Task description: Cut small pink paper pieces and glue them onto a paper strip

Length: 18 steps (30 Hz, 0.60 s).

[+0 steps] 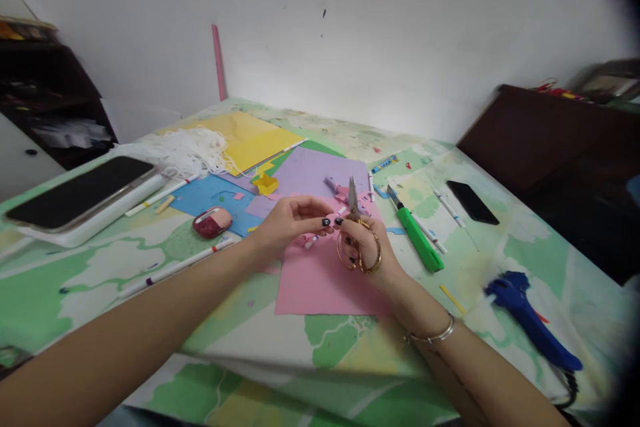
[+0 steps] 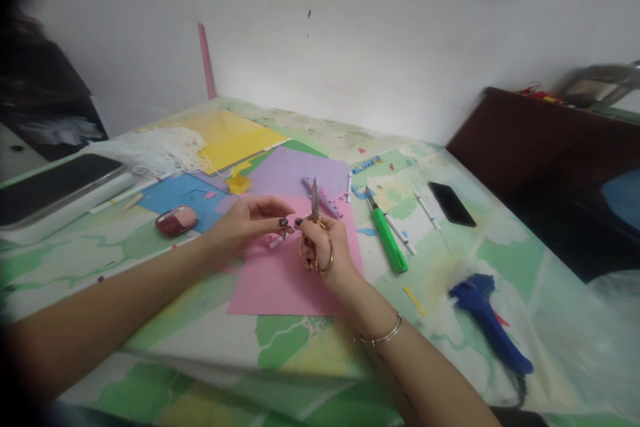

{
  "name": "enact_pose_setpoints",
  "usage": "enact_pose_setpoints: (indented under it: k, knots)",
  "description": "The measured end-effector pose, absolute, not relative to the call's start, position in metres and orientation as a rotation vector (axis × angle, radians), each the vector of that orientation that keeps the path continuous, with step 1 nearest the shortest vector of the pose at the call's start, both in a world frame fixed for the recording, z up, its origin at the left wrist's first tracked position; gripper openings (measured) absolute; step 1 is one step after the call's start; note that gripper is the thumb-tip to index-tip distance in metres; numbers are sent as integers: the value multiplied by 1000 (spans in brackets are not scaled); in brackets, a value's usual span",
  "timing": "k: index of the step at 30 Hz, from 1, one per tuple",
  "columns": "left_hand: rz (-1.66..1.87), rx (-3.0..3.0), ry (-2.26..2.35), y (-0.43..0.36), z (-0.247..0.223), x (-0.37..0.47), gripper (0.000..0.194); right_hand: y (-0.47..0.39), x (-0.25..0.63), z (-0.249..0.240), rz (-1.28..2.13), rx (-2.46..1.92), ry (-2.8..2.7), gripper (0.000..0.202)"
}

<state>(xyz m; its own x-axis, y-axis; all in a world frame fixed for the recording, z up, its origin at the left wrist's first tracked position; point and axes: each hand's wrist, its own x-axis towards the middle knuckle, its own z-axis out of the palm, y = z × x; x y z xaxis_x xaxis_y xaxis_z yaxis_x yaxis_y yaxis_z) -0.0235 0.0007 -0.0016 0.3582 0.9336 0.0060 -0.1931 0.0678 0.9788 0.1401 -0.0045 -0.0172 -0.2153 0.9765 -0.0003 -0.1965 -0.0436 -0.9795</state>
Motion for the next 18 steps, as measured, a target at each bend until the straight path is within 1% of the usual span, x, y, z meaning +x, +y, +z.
enact_pose_setpoints:
  k: [3,10,14,18]
  knots:
    - [1021,1171,864,1,-1,-23,25,-5,140,-19,1414,-971,-1252,29]
    - [1060,1165,962,8,-7,-26,25,-6,141,-14,1248,-1048,-1322,19]
    - [1054,1188,946,11,-11,-29,27,-9,139,-10,1175,-1047,-1417,19]
    - [1006,1251,890,13,-14,-30,24,-10,139,-13,1141,-1067,-1491,17]
